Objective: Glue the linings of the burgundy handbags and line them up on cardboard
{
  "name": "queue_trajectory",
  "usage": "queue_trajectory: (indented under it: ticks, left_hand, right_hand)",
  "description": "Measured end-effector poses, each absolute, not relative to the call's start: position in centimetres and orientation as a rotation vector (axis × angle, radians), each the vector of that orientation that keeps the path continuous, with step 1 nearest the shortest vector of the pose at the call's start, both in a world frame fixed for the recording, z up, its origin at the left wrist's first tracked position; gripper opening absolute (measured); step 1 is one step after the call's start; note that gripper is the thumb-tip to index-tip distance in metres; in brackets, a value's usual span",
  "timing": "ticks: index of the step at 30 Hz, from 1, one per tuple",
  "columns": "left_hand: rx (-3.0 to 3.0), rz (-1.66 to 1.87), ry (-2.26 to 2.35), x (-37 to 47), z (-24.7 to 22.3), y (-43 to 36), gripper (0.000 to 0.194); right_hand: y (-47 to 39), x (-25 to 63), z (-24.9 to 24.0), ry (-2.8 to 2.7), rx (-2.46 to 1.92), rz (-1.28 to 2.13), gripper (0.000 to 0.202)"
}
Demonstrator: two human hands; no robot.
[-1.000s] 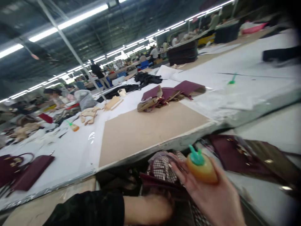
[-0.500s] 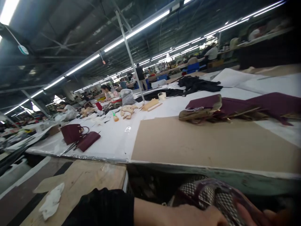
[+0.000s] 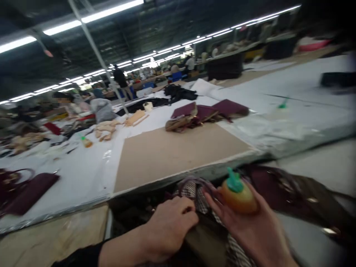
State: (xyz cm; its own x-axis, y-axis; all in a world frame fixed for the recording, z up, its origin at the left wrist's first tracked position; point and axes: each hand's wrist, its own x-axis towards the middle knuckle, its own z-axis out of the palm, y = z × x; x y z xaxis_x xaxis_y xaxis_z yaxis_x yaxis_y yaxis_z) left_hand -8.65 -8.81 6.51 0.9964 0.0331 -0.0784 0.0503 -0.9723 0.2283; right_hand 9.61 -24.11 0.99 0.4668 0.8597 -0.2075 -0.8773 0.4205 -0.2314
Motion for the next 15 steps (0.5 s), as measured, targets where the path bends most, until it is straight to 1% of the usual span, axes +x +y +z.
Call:
queue_trajectory:
  ticks: [1,3,5,6,8,10,12,14,15]
  left_hand:
    - [2.846,-0.134,0.113,-8.9,5.7,-8.7,0.031]
    - [2.745,-0.141,0.178,-9.4,4.0,-8.3,0.046]
    - [2.589,-0.074,0.193,-9.7,2.6,-7.6,0.052]
    - [2.519,-0.052,0.207,-9.8,2.2,-7.3,0.051]
    - [2.412,-0.094,0.256,-9.9,2.0,-6.7,0.043]
    - [2.337,-0.209,0.348,-9.8,2.5,-6.2,0.035]
    - [2.263,-0.327,0.392,-9.5,3.5,-5.8,0.030]
    - [2.213,-0.369,0.351,-9.0,4.6,-5.5,0.019]
    - [2.192,-0.367,0.304,-8.7,5.2,-5.4,0.017]
  right_hand:
    - [-24.3,9.3,1.8,0.093,-0.326,1.074,0.026]
    - [-24.1,9.1,2.5,0.115,-0.322,1.104,0.034]
    - [-23.9,9.3,2.3,0.110,-0.285,1.150,0.045]
    - [-23.9,9.4,2.0,0.103,-0.274,1.165,0.050]
    - [-24.3,9.5,1.4,0.096,-0.260,1.180,0.061]
    - [-25.3,9.5,0.8,0.099,-0.260,1.155,0.065]
    - [-26.6,9.3,0.2,0.118,-0.276,1.099,0.061]
    - [-28.0,8.9,-0.3,0.139,-0.294,1.050,0.055]
    - [-28.7,8.5,-0.6,0.153,-0.297,1.046,0.053]
